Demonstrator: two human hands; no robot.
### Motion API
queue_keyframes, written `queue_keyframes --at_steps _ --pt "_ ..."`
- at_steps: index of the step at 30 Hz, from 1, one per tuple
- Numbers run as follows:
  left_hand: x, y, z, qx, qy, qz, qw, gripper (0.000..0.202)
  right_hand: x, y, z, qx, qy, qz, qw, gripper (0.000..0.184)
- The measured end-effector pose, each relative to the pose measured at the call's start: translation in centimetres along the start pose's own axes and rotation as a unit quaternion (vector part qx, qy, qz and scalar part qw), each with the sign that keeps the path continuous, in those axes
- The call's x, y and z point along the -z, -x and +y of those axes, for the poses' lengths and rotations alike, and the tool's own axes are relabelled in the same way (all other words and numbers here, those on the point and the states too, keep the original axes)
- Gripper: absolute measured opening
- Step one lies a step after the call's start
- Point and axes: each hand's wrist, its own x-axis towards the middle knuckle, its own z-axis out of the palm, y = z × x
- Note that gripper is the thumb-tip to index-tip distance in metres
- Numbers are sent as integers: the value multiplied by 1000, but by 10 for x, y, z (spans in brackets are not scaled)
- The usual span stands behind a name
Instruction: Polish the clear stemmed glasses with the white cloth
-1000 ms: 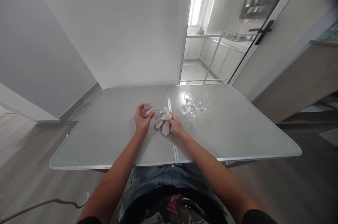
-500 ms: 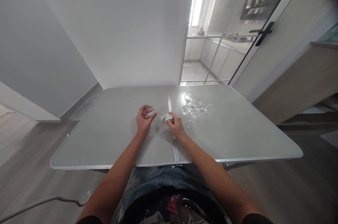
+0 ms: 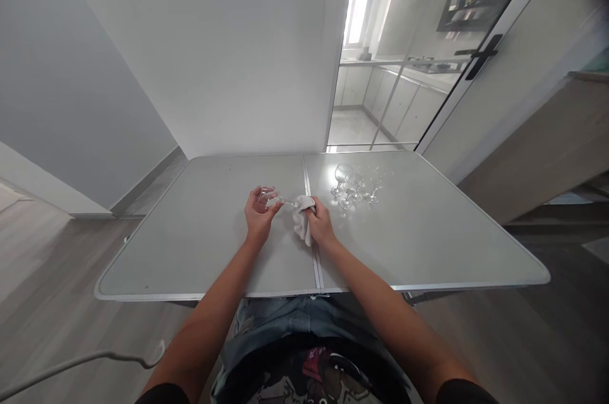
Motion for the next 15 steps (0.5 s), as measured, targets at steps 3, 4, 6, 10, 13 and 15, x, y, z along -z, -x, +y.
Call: queue_keyframes --at_steps 3,4,6,10,13,15 --pt "-1 1 1 5 15 -23 1000 62 0 -2 4 -12 -3 -22 1000 16" --pt "-1 0 1 4 18 -20 1000 61 1 -2 5 -12 -1 -39 999 15" --pt "-1 -1 2 0 23 -5 1000 59 1 -2 5 -7 -3 -70 998 14" --pt "0 -2 4 8 44 -1 999 55 0 -1 3 4 -40 -54 998 12" --pt "0 -1 5 21 49 -18 998 55 -2 -3 3 -4 -35 -38 999 14" --pt "0 -1 5 23 45 -18 999 56 -2 -3 4 -10 -9 -66 998 13"
